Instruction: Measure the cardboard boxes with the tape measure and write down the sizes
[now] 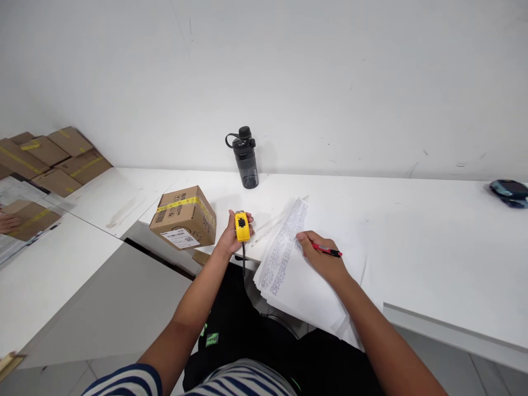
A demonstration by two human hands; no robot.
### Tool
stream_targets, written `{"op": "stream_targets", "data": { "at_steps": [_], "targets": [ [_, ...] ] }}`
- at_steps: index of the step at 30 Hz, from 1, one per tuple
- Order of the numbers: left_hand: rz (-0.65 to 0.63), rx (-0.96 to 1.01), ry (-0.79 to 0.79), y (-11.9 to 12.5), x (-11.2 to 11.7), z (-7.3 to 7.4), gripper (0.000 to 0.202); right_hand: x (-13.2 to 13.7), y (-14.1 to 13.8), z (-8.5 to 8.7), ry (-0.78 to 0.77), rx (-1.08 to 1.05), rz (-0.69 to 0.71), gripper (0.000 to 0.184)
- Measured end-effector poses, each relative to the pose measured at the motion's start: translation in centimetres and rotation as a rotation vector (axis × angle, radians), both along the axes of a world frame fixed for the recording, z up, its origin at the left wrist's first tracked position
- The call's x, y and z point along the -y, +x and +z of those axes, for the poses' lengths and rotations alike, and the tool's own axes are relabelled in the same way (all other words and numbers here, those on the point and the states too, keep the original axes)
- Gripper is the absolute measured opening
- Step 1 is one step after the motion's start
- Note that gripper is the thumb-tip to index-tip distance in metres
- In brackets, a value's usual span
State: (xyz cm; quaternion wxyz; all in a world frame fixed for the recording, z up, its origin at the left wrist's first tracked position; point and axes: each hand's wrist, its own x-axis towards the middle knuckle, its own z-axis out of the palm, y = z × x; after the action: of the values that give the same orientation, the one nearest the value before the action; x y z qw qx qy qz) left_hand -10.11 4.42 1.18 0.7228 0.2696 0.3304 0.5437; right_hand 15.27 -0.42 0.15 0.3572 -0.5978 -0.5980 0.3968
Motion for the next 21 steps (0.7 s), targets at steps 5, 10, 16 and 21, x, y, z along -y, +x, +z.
{"op": "stream_targets", "data": {
  "at_steps": [5,10,16,21],
  "targets": [
    [-0.017,0.023,-0.007,-0.2,-0.2,-0.8,0.061,-0.1,0.1,-0.2,0.038,0.006,0.007,0.046],
    [-0.046,0.038,0.037,-0.3,-0.4,-1.3,0.067,-0.3,0.1,-0.3,-0.004,0.048,0.0,0.047],
    [-0.017,0.002,0.022,-0.3,-0.3,-1.2,0.064,-0.5,0.0,-1.0,0.346,0.025,-0.186,0.041],
    [0.031,-0.019,0.03,0.0,-0.1,-0.9,0.061,-1.9,0.9,-2.6,0.333,0.07,-0.304,0.056]
  ]
}}
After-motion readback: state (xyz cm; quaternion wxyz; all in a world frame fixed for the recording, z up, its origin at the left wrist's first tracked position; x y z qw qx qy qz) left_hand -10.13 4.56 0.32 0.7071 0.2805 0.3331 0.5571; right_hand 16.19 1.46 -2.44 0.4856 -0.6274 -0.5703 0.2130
